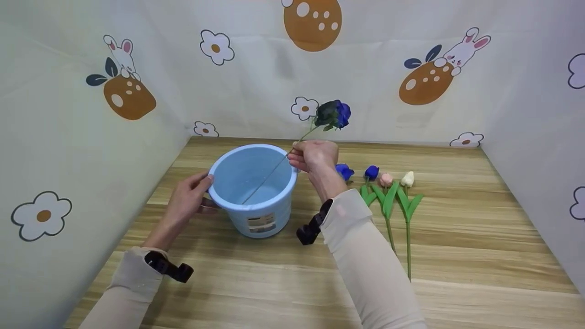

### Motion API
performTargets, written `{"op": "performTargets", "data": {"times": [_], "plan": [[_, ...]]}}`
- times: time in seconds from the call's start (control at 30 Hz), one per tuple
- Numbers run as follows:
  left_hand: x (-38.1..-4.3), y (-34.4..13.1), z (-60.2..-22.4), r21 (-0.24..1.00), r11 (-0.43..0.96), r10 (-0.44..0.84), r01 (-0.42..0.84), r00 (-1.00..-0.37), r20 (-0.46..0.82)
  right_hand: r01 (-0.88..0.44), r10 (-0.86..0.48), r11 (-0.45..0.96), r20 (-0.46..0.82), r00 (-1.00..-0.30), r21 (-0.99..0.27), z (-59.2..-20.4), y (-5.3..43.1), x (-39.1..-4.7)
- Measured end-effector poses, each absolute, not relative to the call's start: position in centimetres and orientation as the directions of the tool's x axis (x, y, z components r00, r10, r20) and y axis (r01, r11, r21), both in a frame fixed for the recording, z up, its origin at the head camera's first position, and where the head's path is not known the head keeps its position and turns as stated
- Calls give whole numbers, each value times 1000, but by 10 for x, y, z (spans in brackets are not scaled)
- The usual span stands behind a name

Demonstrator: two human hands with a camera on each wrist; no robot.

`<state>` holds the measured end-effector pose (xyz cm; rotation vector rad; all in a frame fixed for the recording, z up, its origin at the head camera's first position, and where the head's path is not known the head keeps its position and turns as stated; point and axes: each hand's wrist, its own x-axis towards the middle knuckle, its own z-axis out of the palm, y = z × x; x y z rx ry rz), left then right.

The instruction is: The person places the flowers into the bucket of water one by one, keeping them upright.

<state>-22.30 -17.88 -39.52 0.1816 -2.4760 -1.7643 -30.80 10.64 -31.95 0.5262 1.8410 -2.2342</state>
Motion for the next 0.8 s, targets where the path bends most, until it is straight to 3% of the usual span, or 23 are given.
{"op": "performTargets", "data": {"times": [0.33,0.8], "plan": [[-223,-178,-397,942,336,-164,-12,-985,46,339,116,-204,-366,-923,-918,-318,96,-309],[-222,-178,-395,942,332,-167,-51,-986,5,287,148,-210,-321,-936,-935,-316,81,-310]]}}
